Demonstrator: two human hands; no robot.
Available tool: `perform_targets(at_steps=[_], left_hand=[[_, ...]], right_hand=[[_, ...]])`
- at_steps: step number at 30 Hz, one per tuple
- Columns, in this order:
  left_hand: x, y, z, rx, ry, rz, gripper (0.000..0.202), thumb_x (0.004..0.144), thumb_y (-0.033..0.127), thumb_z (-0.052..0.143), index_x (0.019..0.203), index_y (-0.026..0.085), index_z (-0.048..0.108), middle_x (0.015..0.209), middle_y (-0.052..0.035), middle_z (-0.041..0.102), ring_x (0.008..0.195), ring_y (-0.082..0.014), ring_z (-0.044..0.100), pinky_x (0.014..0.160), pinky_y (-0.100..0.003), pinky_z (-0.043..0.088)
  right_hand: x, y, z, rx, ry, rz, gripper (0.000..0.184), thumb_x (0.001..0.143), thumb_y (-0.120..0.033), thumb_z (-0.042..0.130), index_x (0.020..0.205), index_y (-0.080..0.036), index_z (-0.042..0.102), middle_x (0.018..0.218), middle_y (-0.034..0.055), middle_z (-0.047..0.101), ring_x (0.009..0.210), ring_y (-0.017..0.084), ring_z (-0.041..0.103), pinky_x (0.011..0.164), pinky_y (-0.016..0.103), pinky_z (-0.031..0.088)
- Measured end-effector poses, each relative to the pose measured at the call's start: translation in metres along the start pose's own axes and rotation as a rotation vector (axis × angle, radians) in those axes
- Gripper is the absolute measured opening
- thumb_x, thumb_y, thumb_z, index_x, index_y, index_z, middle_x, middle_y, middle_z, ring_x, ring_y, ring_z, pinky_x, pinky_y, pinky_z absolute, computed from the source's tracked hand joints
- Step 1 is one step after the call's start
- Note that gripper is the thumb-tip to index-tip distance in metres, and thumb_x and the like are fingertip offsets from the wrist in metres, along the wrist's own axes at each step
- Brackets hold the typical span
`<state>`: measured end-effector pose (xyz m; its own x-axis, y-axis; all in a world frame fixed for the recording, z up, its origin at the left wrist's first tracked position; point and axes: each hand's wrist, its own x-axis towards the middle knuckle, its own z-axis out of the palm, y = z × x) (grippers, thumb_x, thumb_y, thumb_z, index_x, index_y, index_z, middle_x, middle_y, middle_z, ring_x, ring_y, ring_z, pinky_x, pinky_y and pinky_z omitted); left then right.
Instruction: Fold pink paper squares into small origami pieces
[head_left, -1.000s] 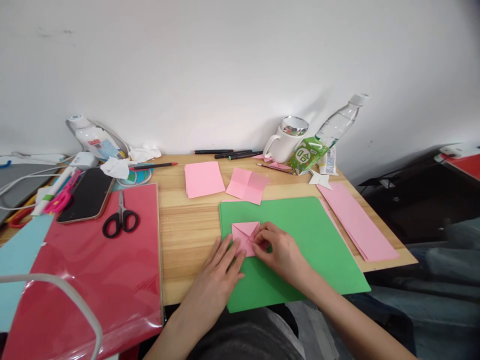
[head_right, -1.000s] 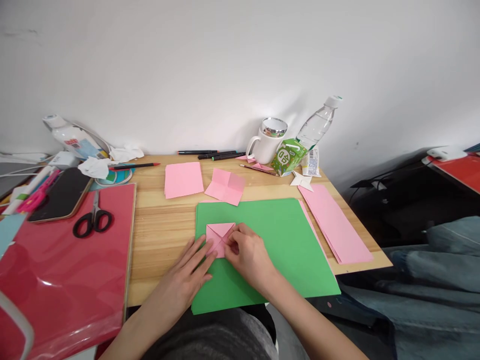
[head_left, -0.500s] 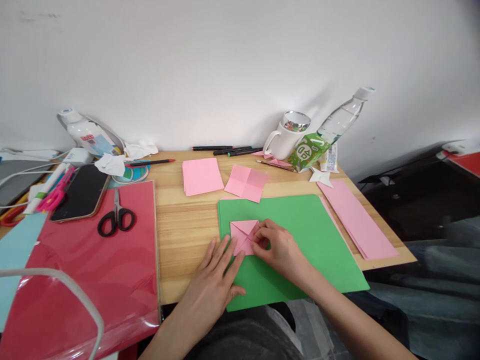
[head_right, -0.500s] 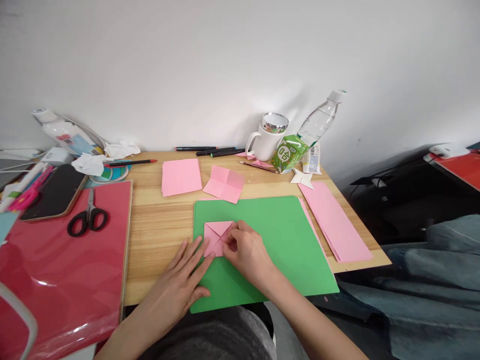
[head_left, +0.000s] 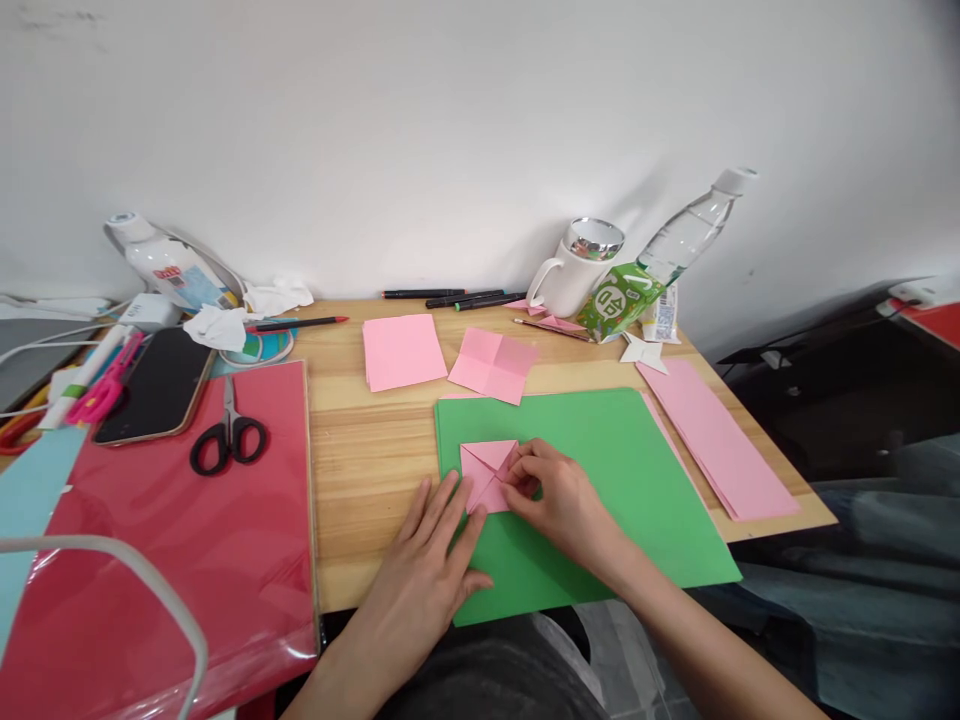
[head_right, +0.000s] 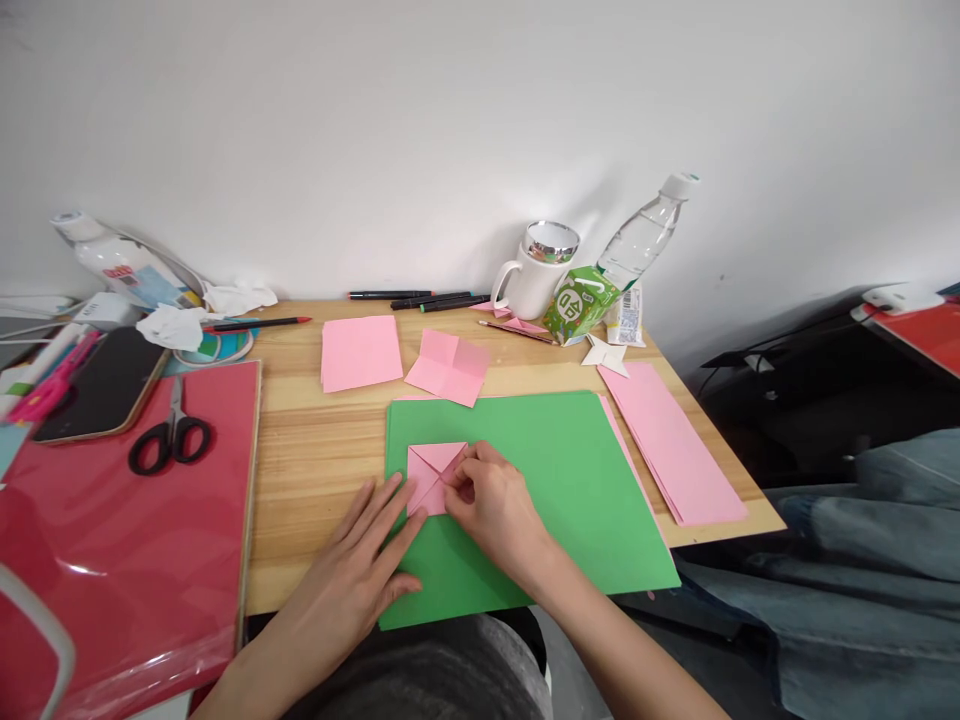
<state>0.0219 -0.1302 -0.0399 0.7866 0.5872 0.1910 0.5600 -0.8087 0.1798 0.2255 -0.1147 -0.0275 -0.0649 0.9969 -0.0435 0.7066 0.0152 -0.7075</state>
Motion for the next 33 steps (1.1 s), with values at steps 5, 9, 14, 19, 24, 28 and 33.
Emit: perform_targets(at_steps=[5,9,14,19,24,28,33], left_hand=[[0.006,0.001,-0.004,-0.036,0.019,0.018,0.049,0.092,0.043,0.043,0.125,0.008,0.05,0.136,-0.0187,0.049,0.134,-0.0265,0.036,0.106,-0.045,0.041],[0.009,-0.002,-0.004,-0.056,0.061,0.024,0.045,0.092,0.041,0.043,0.122,0.009,0.053,0.13,-0.0167,0.056,0.13,-0.0257,0.043,0.104,-0.043,0.044],[0.009,-0.004,-0.004,-0.015,0.045,0.062,0.045,0.093,0.04,0.041,0.123,0.008,0.053,0.133,-0.0148,0.054,0.13,-0.0255,0.043,0.105,-0.043,0.043],[0.009,-0.002,-0.003,0.004,0.005,0.051,0.047,0.091,0.042,0.046,0.124,0.009,0.053,0.137,-0.0125,0.051,0.132,-0.0277,0.039,0.107,-0.045,0.04],[0.012,-0.003,-0.004,-0.002,-0.03,0.052,0.044,0.091,0.042,0.047,0.124,0.012,0.053,0.137,-0.0094,0.051,0.131,-0.0276,0.04,0.108,-0.047,0.037],[0.014,-0.002,-0.005,0.01,-0.054,0.038,0.041,0.093,0.041,0.044,0.123,0.015,0.055,0.137,-0.0089,0.051,0.132,-0.0278,0.04,0.107,-0.049,0.036],[0.014,-0.002,-0.002,0.024,-0.031,0.033,0.041,0.092,0.04,0.046,0.122,0.013,0.055,0.135,-0.0094,0.053,0.129,-0.0281,0.043,0.108,-0.049,0.036]], right_hand=[[0.001,-0.001,0.001,-0.053,-0.003,0.013,0.013,0.073,-0.007,0.058,0.066,-0.016,0.063,0.08,0.0039,0.06,0.063,0.012,0.057,0.06,0.025,0.048],[0.002,0.0,0.0,-0.059,-0.003,-0.009,0.013,0.073,-0.007,0.057,0.066,-0.017,0.063,0.079,0.0034,0.061,0.062,0.012,0.057,0.059,0.024,0.048],[0.002,-0.001,0.001,-0.048,-0.003,0.006,0.012,0.072,-0.008,0.057,0.067,-0.016,0.063,0.08,0.0039,0.061,0.062,0.012,0.057,0.059,0.024,0.048],[0.0,-0.003,0.002,-0.097,0.032,0.003,0.011,0.072,-0.006,0.057,0.067,-0.016,0.059,0.076,0.0026,0.058,0.062,0.013,0.056,0.059,0.025,0.046],[-0.003,-0.001,0.003,-0.085,0.076,-0.049,0.009,0.074,-0.008,0.058,0.075,-0.017,0.057,0.077,0.0016,0.055,0.06,0.012,0.056,0.057,0.024,0.047],[-0.006,0.002,0.006,-0.104,0.114,-0.152,0.01,0.079,-0.008,0.055,0.077,-0.018,0.059,0.082,0.0043,0.057,0.064,0.013,0.057,0.058,0.025,0.049],[-0.015,0.009,0.007,-0.078,0.162,-0.322,0.013,0.089,-0.015,0.049,0.089,-0.018,0.062,0.094,0.0095,0.06,0.085,0.019,0.062,0.072,0.032,0.054]])
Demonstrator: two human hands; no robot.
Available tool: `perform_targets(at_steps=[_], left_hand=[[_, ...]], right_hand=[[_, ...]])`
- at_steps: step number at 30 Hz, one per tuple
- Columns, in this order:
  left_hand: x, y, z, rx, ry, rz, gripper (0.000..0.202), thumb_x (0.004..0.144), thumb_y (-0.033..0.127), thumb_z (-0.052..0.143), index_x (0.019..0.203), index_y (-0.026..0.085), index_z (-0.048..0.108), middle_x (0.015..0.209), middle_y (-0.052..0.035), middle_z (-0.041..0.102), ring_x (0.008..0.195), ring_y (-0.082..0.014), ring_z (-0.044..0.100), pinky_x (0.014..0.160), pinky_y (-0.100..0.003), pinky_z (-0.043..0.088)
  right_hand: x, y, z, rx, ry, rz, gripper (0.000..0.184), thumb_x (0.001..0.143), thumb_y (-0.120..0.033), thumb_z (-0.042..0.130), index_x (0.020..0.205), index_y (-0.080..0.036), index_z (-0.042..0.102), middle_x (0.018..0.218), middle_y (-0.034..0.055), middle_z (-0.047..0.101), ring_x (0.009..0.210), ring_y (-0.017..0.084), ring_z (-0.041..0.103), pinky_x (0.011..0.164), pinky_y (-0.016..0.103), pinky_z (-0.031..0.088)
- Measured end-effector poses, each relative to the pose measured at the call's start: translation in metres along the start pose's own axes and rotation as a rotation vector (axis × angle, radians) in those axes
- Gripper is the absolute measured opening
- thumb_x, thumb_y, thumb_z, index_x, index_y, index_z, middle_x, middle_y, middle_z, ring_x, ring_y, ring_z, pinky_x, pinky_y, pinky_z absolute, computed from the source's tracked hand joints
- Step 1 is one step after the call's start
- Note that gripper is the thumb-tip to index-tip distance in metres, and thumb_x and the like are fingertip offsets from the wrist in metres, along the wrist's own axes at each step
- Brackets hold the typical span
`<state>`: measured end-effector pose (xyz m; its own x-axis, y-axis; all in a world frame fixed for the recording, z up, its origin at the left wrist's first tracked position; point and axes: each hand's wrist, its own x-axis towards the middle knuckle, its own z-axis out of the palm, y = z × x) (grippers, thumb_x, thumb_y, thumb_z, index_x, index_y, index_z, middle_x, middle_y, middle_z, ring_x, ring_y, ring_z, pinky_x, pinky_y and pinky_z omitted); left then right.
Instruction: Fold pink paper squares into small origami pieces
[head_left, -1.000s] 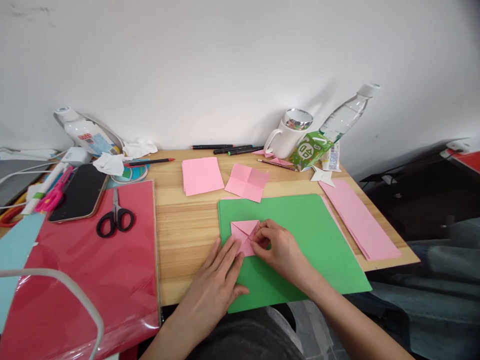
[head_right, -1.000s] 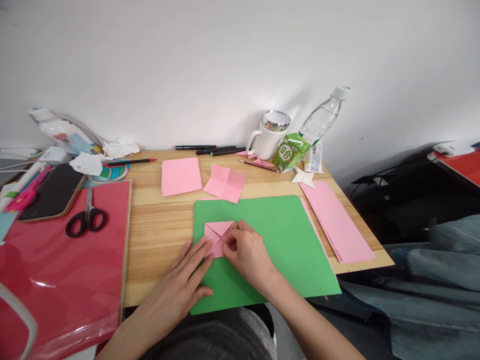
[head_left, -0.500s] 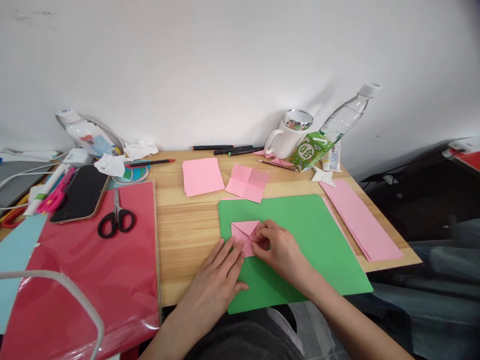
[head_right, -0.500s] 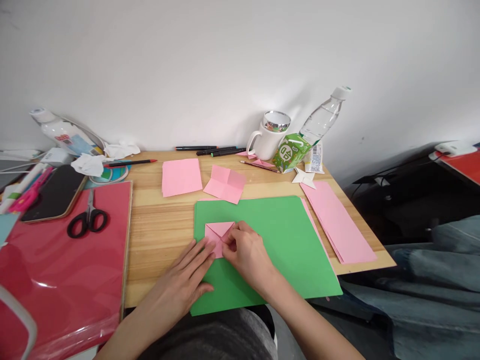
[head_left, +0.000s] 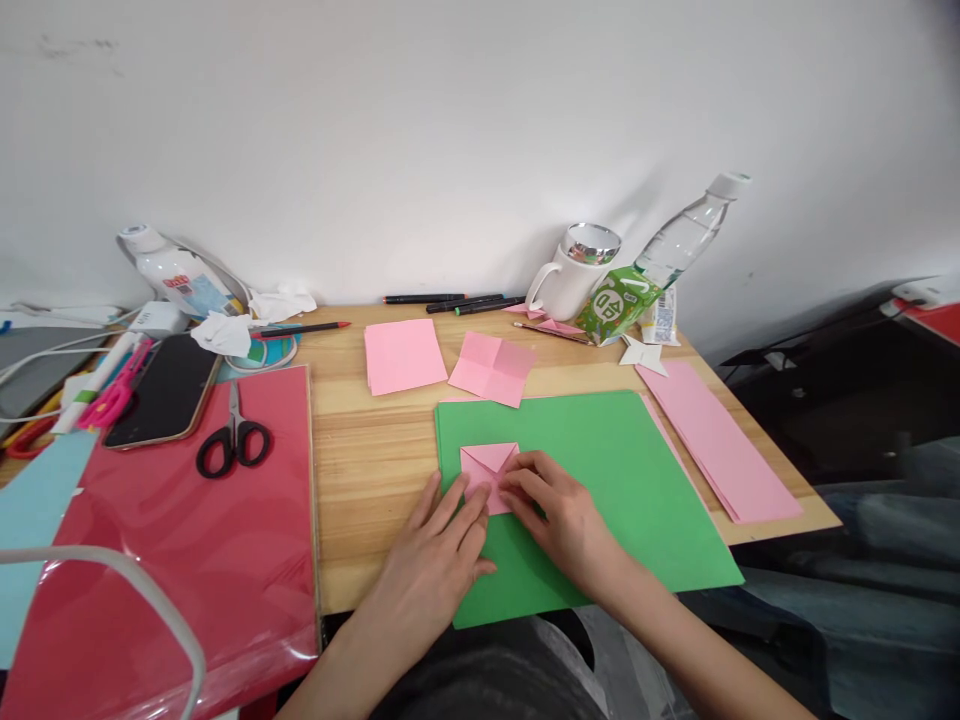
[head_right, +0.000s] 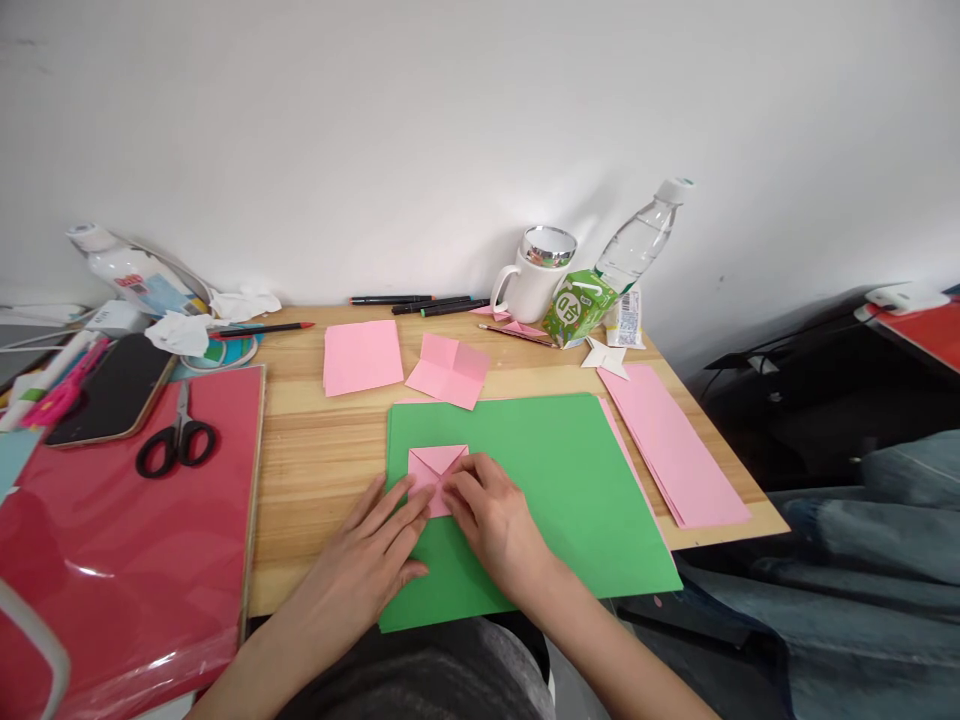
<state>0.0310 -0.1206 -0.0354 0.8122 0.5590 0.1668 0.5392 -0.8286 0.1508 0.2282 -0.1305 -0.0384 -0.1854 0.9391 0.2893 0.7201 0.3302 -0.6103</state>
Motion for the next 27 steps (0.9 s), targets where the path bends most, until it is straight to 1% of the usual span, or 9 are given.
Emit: perform_targets(at_steps=[5,8,12,16,19,21,23,27], left_hand=[[-0.001,-0.001,0.003,0.018,0.02,0.03,0.042,0.094,0.041,0.042,0.122,0.013,0.055,0.136,-0.0099,0.052,0.13,-0.0262,0.042,0.109,-0.047,0.035],[-0.001,0.0,0.004,0.04,0.023,0.034,0.044,0.093,0.041,0.042,0.125,0.013,0.053,0.136,-0.01,0.052,0.13,-0.0272,0.042,0.108,-0.047,0.035],[-0.002,0.001,0.006,0.057,0.02,0.034,0.049,0.091,0.044,0.045,0.133,0.017,0.046,0.137,-0.0091,0.051,0.131,-0.0286,0.041,0.106,-0.049,0.036],[-0.004,0.002,0.005,0.054,-0.014,0.031,0.056,0.089,0.049,0.045,0.137,0.02,0.042,0.14,-0.0091,0.047,0.133,-0.0292,0.038,0.108,-0.052,0.031],[-0.004,0.002,0.005,0.052,-0.03,0.025,0.055,0.089,0.048,0.046,0.137,0.021,0.041,0.14,-0.0087,0.048,0.133,-0.0293,0.038,0.11,-0.056,0.026],[-0.004,0.002,0.004,0.048,-0.024,0.015,0.054,0.089,0.048,0.046,0.137,0.021,0.042,0.14,-0.0083,0.048,0.133,-0.0288,0.038,0.11,-0.057,0.025],[-0.003,0.003,0.004,0.045,-0.018,0.009,0.054,0.089,0.048,0.046,0.136,0.021,0.043,0.14,-0.0081,0.048,0.133,-0.0288,0.038,0.11,-0.057,0.025],[-0.001,0.003,0.002,0.054,-0.044,0.024,0.054,0.089,0.047,0.047,0.134,0.019,0.045,0.14,-0.0088,0.047,0.132,-0.0306,0.039,0.108,-0.057,0.029]], right_hand=[[-0.013,0.01,-0.006,0.098,-0.032,-0.059,0.021,0.09,-0.019,0.05,0.107,-0.021,0.062,0.108,0.011,0.06,0.1,0.02,0.062,0.083,0.035,0.055],[-0.017,0.014,-0.006,0.099,-0.014,-0.094,0.021,0.092,-0.018,0.049,0.105,-0.021,0.065,0.111,0.0116,0.06,0.102,0.02,0.062,0.083,0.035,0.056],[-0.017,0.013,-0.005,0.051,0.014,-0.137,0.02,0.091,-0.018,0.049,0.101,-0.021,0.067,0.108,0.0118,0.062,0.099,0.021,0.062,0.079,0.036,0.057],[-0.019,0.012,-0.005,0.002,0.002,-0.167,0.022,0.091,-0.016,0.05,0.104,-0.022,0.066,0.109,0.0125,0.061,0.102,0.022,0.061,0.081,0.037,0.057],[-0.023,0.014,-0.006,0.002,-0.011,-0.18,0.024,0.092,-0.015,0.048,0.109,-0.021,0.064,0.112,0.0128,0.061,0.105,0.022,0.06,0.083,0.038,0.057],[-0.026,0.015,-0.008,0.016,-0.007,-0.181,0.026,0.092,-0.014,0.046,0.112,-0.021,0.061,0.114,0.013,0.06,0.106,0.022,0.06,0.085,0.039,0.056],[-0.029,0.017,-0.011,0.032,-0.004,-0.182,0.027,0.092,-0.012,0.046,0.114,-0.02,0.06,0.115,0.013,0.06,0.107,0.021,0.059,0.087,0.038,0.055],[-0.033,0.021,-0.017,0.067,-0.018,-0.176,0.029,0.092,-0.012,0.045,0.117,-0.02,0.058,0.116,0.0129,0.06,0.108,0.021,0.059,0.087,0.038,0.055]])
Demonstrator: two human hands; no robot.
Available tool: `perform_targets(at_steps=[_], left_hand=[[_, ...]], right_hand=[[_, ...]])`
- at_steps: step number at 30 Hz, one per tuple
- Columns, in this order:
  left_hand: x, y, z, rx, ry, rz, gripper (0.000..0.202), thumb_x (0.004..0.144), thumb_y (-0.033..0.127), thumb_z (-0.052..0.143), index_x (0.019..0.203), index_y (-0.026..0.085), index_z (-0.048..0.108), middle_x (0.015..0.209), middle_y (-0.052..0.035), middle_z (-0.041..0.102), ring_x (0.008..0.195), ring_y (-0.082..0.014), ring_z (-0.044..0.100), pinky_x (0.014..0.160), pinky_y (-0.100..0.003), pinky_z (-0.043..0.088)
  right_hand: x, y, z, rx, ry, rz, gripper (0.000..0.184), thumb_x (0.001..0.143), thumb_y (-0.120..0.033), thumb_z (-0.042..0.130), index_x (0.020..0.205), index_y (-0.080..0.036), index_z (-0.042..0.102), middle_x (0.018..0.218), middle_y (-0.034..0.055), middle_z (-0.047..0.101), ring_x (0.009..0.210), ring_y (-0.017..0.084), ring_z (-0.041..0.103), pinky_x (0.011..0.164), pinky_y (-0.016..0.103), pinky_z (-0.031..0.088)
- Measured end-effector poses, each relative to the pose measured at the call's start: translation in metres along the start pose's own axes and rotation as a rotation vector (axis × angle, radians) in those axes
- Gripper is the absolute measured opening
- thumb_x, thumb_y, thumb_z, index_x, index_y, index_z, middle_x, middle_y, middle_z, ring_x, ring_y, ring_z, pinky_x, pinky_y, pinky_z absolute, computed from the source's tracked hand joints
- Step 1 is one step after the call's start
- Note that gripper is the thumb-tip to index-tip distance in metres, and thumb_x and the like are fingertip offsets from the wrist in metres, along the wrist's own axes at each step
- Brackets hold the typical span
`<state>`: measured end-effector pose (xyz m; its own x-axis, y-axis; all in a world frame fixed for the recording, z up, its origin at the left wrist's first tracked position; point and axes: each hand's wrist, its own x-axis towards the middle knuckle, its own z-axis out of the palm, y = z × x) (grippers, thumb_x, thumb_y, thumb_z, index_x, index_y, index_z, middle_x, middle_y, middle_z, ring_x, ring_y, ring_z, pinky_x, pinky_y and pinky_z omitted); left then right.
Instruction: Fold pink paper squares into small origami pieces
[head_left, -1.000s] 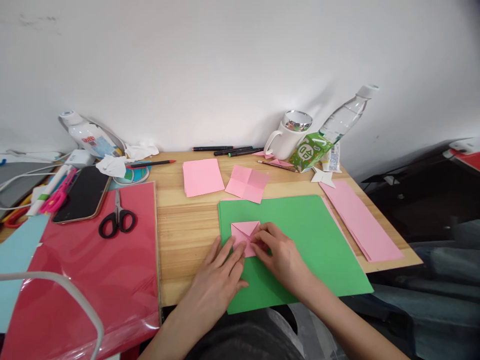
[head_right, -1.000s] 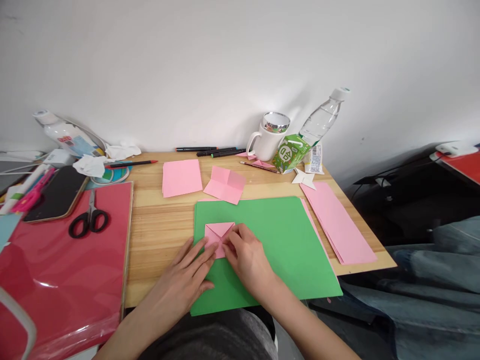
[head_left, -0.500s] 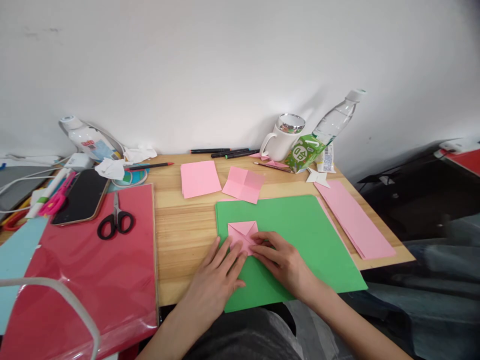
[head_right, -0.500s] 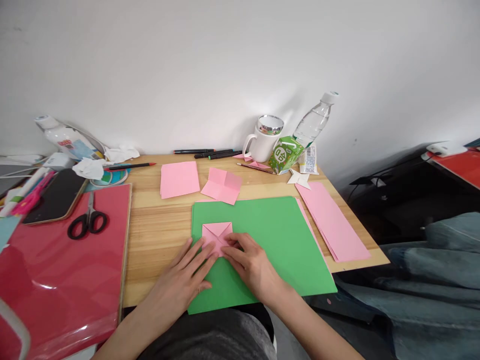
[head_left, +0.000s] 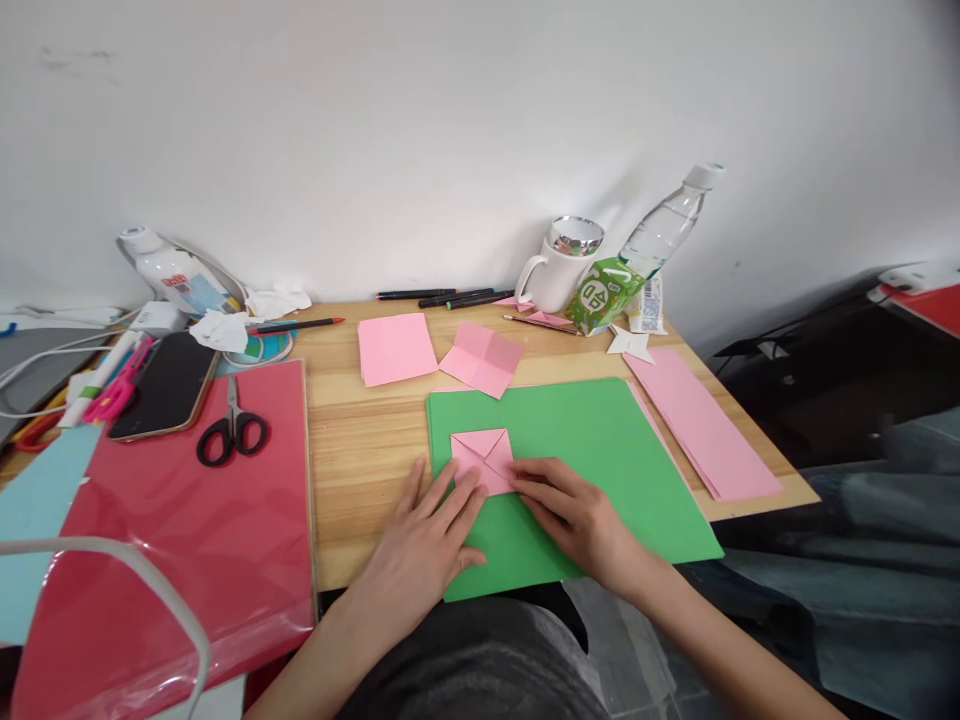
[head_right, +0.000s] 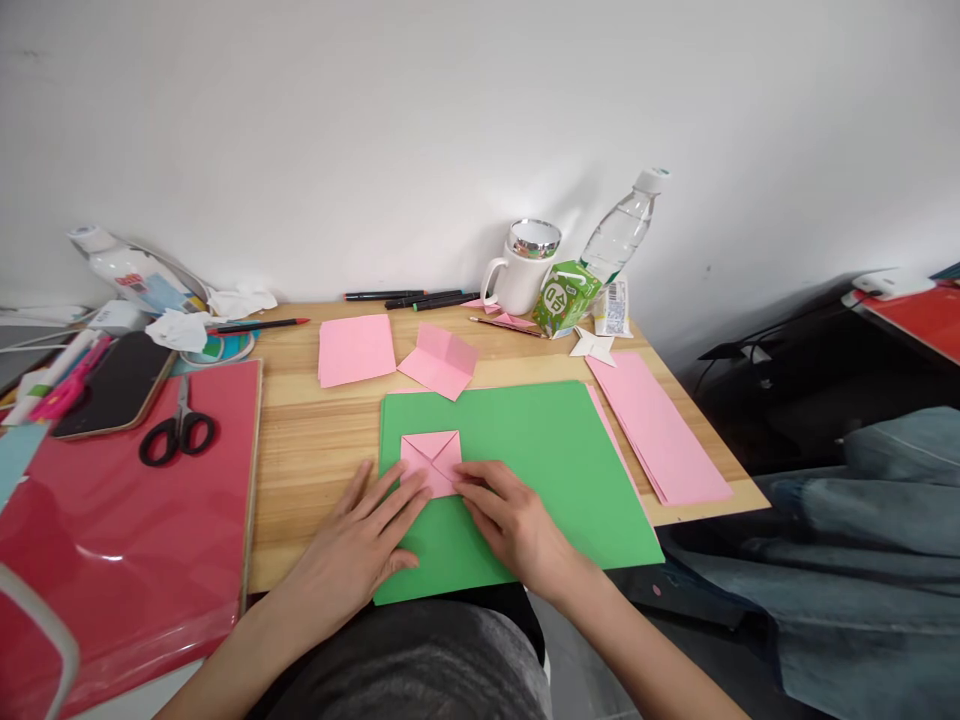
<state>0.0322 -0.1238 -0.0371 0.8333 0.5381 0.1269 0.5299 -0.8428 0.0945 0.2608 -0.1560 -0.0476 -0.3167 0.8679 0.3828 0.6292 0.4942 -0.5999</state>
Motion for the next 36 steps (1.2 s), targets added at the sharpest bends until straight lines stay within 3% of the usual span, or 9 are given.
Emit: perform_targets(at_steps=[4,13,22,31,36], left_hand=[[0.002,0.0,-0.002,0.013,-0.02,0.01,0.054,0.088,0.048,0.048,0.132,0.017,0.047,0.14,-0.0089,0.048,0.13,-0.0322,0.041,0.105,-0.057,0.034],[0.001,0.001,-0.002,0.021,0.0,0.004,0.059,0.087,0.054,0.045,0.132,0.016,0.047,0.141,-0.0093,0.047,0.13,-0.0309,0.041,0.106,-0.054,0.033],[0.0,0.002,0.006,0.091,-0.003,-0.017,0.066,0.085,0.062,0.039,0.133,0.017,0.048,0.14,-0.0071,0.048,0.132,-0.0298,0.039,0.108,-0.053,0.03],[-0.001,0.002,0.01,0.069,0.034,-0.023,0.067,0.084,0.064,0.035,0.131,0.017,0.049,0.139,-0.008,0.049,0.132,-0.0282,0.039,0.11,-0.054,0.024],[-0.001,0.001,0.006,0.047,0.017,-0.016,0.068,0.084,0.064,0.036,0.13,0.015,0.049,0.138,-0.0091,0.05,0.131,-0.0287,0.04,0.11,-0.056,0.022]], right_hand=[[-0.004,0.003,-0.006,-0.01,-0.061,0.018,0.036,0.093,-0.011,0.04,0.125,-0.021,0.053,0.122,0.013,0.057,0.112,0.021,0.058,0.091,0.039,0.053],[0.001,-0.003,-0.014,-0.162,-0.196,-0.13,0.045,0.092,-0.005,0.036,0.134,-0.018,0.045,0.122,0.0144,0.057,0.118,0.022,0.051,0.094,0.04,0.052],[0.004,-0.013,-0.009,-0.399,-0.211,-0.267,0.035,0.092,-0.008,0.035,0.121,-0.001,0.053,0.116,0.0215,0.057,0.113,0.03,0.048,0.087,0.045,0.056],[0.01,-0.017,-0.011,-0.417,-0.262,-0.24,0.032,0.089,-0.005,0.036,0.113,-0.006,0.058,0.112,0.0196,0.058,0.111,0.029,0.05,0.085,0.044,0.056],[0.005,-0.011,-0.018,-0.345,-0.294,-0.271,0.031,0.089,-0.005,0.037,0.115,-0.005,0.055,0.122,0.02,0.054,0.123,0.029,0.044,0.092,0.043,0.054]])
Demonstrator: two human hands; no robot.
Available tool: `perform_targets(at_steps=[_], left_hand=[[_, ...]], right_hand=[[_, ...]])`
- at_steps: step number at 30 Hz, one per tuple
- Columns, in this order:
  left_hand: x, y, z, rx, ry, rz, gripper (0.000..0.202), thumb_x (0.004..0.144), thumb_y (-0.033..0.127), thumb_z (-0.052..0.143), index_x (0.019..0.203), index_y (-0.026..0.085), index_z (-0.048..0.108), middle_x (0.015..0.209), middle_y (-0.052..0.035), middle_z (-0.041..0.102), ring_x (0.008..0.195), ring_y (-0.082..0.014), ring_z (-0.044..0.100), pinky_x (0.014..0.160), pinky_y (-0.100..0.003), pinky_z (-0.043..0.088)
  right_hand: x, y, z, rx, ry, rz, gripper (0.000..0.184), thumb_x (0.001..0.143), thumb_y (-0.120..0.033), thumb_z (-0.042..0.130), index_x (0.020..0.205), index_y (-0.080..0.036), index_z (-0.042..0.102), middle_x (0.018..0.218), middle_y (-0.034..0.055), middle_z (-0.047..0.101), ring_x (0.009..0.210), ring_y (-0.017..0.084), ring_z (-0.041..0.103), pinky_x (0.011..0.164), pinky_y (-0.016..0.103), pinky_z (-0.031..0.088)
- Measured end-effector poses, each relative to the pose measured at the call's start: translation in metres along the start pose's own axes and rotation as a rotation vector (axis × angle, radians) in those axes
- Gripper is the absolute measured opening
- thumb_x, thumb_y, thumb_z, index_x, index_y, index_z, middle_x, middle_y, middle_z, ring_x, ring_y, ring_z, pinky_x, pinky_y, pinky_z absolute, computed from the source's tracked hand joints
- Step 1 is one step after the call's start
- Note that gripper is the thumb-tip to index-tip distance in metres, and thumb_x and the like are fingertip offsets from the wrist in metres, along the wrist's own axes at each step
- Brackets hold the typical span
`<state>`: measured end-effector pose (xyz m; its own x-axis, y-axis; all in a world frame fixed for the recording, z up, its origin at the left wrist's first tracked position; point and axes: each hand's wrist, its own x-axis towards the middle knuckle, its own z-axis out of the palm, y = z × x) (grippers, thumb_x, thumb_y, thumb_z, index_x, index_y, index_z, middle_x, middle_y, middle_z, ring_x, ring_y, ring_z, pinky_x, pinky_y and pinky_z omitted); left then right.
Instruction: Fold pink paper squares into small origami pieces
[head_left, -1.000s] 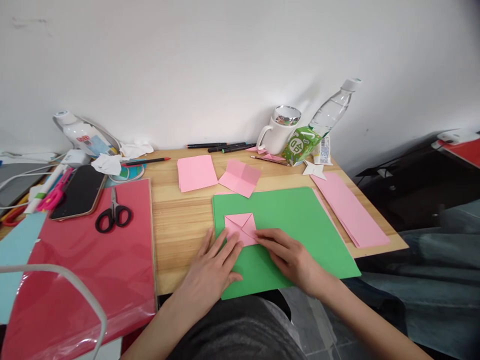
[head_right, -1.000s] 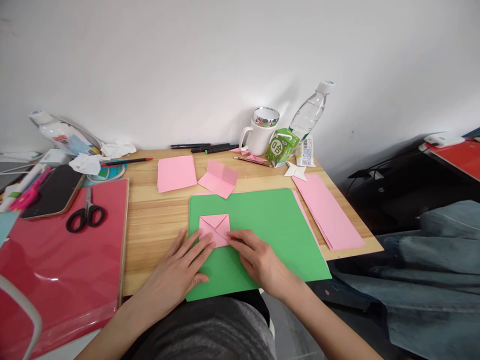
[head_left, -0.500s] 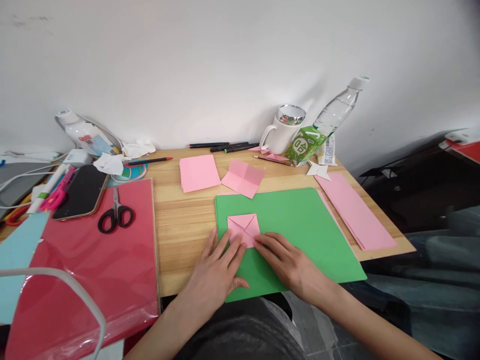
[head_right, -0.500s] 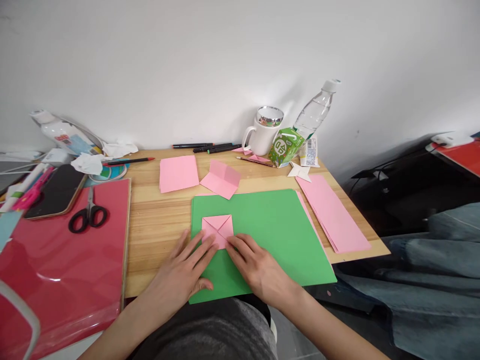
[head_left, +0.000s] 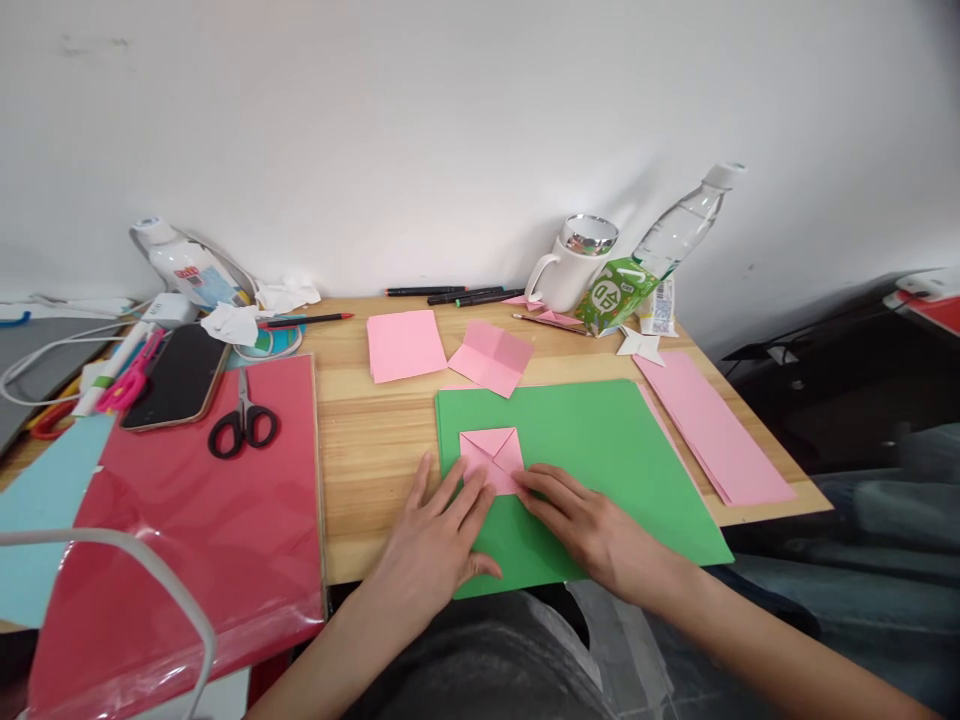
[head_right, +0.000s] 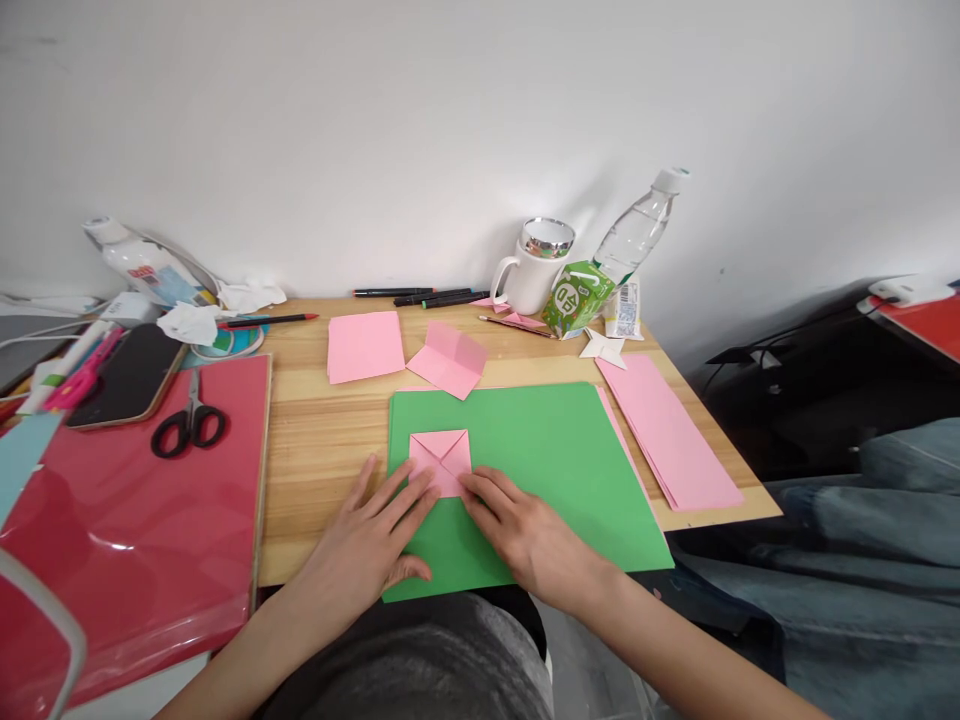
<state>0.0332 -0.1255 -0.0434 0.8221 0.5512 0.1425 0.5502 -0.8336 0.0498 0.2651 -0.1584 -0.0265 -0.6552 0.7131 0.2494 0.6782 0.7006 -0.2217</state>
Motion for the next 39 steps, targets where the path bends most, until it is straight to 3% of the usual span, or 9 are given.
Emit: perform_targets(at_steps=[4,8,11,16,21,25,28,32,39], left_hand=[[0.001,-0.002,-0.003,-0.026,-0.019,0.021,0.066,0.085,0.062,0.036,0.129,0.015,0.05,0.139,-0.0111,0.048,0.131,-0.0299,0.04,0.109,-0.055,0.027],[0.002,-0.001,-0.005,-0.023,-0.033,0.003,0.067,0.082,0.062,0.043,0.127,0.013,0.051,0.137,-0.0181,0.049,0.131,-0.0311,0.04,0.106,-0.053,0.034],[0.001,0.0,-0.003,-0.014,-0.021,-0.009,0.069,0.08,0.062,0.048,0.128,0.012,0.049,0.137,-0.0214,0.048,0.132,-0.0311,0.039,0.105,-0.051,0.036],[-0.001,-0.003,-0.001,-0.031,-0.014,0.012,0.067,0.081,0.062,0.046,0.127,0.014,0.05,0.138,-0.0182,0.047,0.134,-0.0291,0.037,0.107,-0.048,0.035],[0.001,-0.008,-0.014,-0.089,-0.049,0.004,0.061,0.089,0.051,0.044,0.133,0.009,0.044,0.14,-0.0158,0.046,0.133,-0.0247,0.039,0.109,-0.042,0.034],[0.002,-0.018,-0.026,-0.125,-0.109,0.025,0.05,0.094,0.045,0.039,0.129,0.011,0.05,0.14,-0.0134,0.047,0.132,-0.0225,0.041,0.11,-0.04,0.032],[0.005,-0.03,-0.028,-0.126,-0.124,0.093,0.046,0.096,0.04,0.036,0.131,0.012,0.048,0.144,-0.0122,0.04,0.134,-0.0201,0.036,0.112,-0.038,0.028],[0.012,-0.049,-0.024,-0.122,-0.169,0.219,0.049,0.094,0.041,0.042,0.135,0.013,0.044,0.142,-0.0103,0.043,0.134,-0.0193,0.036,0.114,-0.036,0.024],[0.014,-0.068,-0.016,-0.137,-0.124,0.363,0.055,0.094,0.045,0.039,0.137,0.011,0.04,0.144,-0.0105,0.04,0.137,-0.0177,0.03,0.116,-0.032,0.02]], right_hand=[[-0.007,0.007,-0.002,0.052,-0.003,-0.012,0.027,0.091,-0.004,0.037,0.111,-0.007,0.055,0.127,0.0189,0.052,0.126,0.027,0.043,0.096,0.042,0.052],[0.002,0.008,-0.003,0.11,0.099,0.024,0.025,0.088,0.0,0.036,0.095,-0.012,0.057,0.113,0.0159,0.059,0.108,0.023,0.056,0.082,0.037,0.058],[0.018,0.001,0.003,0.119,0.183,0.014,0.027,0.089,-0.001,0.038,0.106,-0.012,0.055,0.11,0.0147,0.06,0.105,0.022,0.057,0.083,0.037,0.057],[0.033,-0.005,0.024,0.035,0.16,0.093,0.037,0.092,-0.006,0.033,0.127,-0.008,0.045,0.121,0.0197,0.053,0.111,0.027,0.051,0.088,0.045,0.054],[0.031,0.001,0.032,0.062,0.152,0.105,0.039,0.093,-0.009,0.036,0.131,-0.009,0.042,0.116,0.0164,0.055,0.106,0.026,0.05,0.089,0.045,0.053],[0.031,0.002,0.031,0.081,0.141,0.114,0.036,0.094,-0.011,0.035,0.128,-0.01,0.047,0.113,0.016,0.054,0.106,0.025,0.048,0.088,0.044,0.053],[0.032,0.002,0.031,0.099,0.149,0.121,0.034,0.094,-0.01,0.035,0.125,-0.011,0.049,0.112,0.0158,0.054,0.105,0.024,0.048,0.087,0.042,0.054],[0.033,0.003,0.033,0.119,0.155,0.131,0.039,0.094,-0.009,0.035,0.131,-0.011,0.044,0.111,0.0148,0.054,0.104,0.024,0.048,0.088,0.042,0.053],[0.032,0.002,0.033,0.137,0.138,0.144,0.042,0.094,-0.009,0.037,0.135,-0.013,0.041,0.114,0.014,0.053,0.105,0.024,0.047,0.09,0.043,0.052]])
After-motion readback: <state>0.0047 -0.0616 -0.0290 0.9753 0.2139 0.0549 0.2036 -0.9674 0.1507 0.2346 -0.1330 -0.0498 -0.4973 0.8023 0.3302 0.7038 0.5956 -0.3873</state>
